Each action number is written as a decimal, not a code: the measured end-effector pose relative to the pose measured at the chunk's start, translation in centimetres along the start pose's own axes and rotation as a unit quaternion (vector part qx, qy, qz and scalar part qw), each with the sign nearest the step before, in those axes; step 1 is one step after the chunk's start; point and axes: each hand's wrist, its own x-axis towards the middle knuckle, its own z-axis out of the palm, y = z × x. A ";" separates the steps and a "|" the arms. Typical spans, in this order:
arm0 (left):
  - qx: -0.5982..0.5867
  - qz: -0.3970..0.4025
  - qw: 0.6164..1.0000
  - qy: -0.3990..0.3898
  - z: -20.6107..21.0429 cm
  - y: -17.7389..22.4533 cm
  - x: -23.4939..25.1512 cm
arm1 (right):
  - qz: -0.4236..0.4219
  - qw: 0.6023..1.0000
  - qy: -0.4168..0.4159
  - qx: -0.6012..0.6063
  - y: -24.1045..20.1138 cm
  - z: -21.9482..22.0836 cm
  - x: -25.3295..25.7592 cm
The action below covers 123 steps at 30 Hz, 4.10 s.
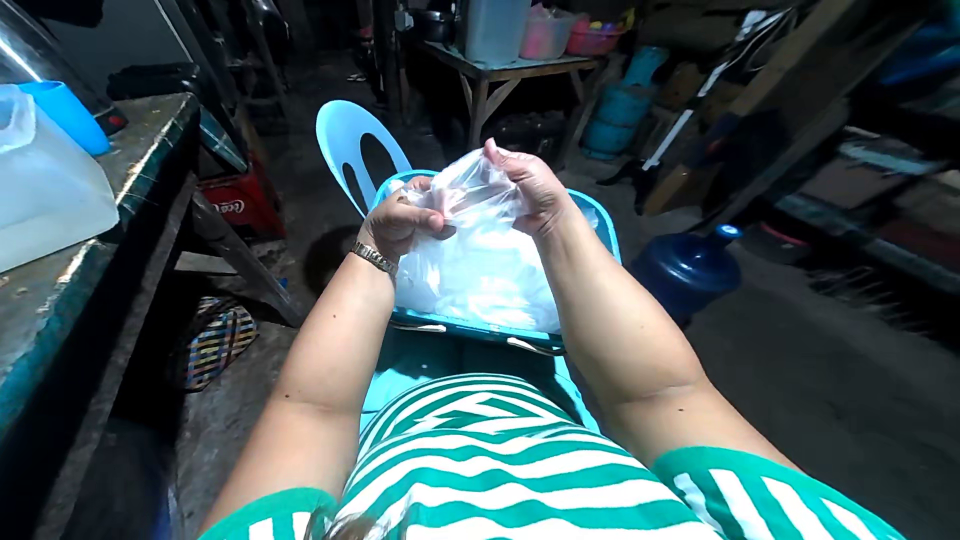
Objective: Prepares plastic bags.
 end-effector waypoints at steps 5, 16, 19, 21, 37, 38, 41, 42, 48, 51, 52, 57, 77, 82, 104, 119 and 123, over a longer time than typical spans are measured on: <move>0.180 -0.043 0.946 0.266 -0.2 -0.3 1.7 | -0.021 0.943 -0.245 -0.223 0.1 -1.2 -0.5; 0.210 -0.112 0.881 0.410 0.1 -0.7 2.9 | -0.261 0.867 0.175 -0.386 0.8 -2.1 1.9; 0.123 -0.049 0.881 0.455 0.1 -0.3 3.1 | -0.060 0.788 0.076 -0.608 2.4 -1.7 2.1; 0.079 -0.035 0.877 0.473 0.0 -0.3 3.1 | 0.102 0.684 -0.089 -0.717 4.4 -1.3 2.3; 0.031 -0.029 0.956 0.291 0.8 0.2 2.7 | -0.176 0.897 0.092 -0.394 1.1 -0.1 1.1; 0.028 -0.029 0.962 0.270 0.9 0.1 2.7 | -0.165 0.915 0.069 -0.361 1.3 0.0 1.1; 0.067 -0.027 0.954 0.292 0.9 -0.1 2.7 | -0.155 0.901 0.068 -0.401 1.8 0.0 1.3; 0.086 -0.027 0.944 0.317 0.9 -0.1 2.8 | -0.152 0.892 0.075 -0.419 1.8 -0.1 1.3; 0.080 -0.042 0.930 0.356 0.3 -0.4 2.7 | -0.148 0.867 0.127 -0.459 1.3 -0.2 1.4; 0.083 -0.078 0.941 0.320 0.9 -0.1 2.6 | -0.154 0.875 0.137 -0.439 1.2 -0.2 1.4; 0.086 -0.088 0.945 0.304 1.0 0.0 2.5 | -0.154 0.878 0.136 -0.432 1.3 -0.1 1.3; 0.072 -0.103 0.951 0.282 1.0 0.0 2.4 | -0.130 0.899 0.138 -0.396 1.4 0.4 1.2; -0.045 -0.052 0.989 0.128 -0.3 2.0 1.1 | -0.101 0.976 -0.169 0.092 0.0 -0.7 -0.6; 0.111 -0.047 0.993 -0.017 0.6 2.8 0.3 | -0.018 0.998 -0.036 -0.043 0.0 1.2 -0.2; 0.534 -0.054 0.834 0.127 -2.1 2.5 0.3 | -0.099 0.794 -0.042 -0.598 -3.1 -3.2 -3.2; 0.666 -0.465 0.566 -0.142 -1.7 -2.2 5.2 | 0.110 0.647 -0.141 -0.741 -2.2 -4.0 0.0; 0.636 -0.500 0.568 -0.154 -0.8 -2.6 4.4 | 0.130 0.665 -0.108 -0.728 -0.8 -6.5 1.9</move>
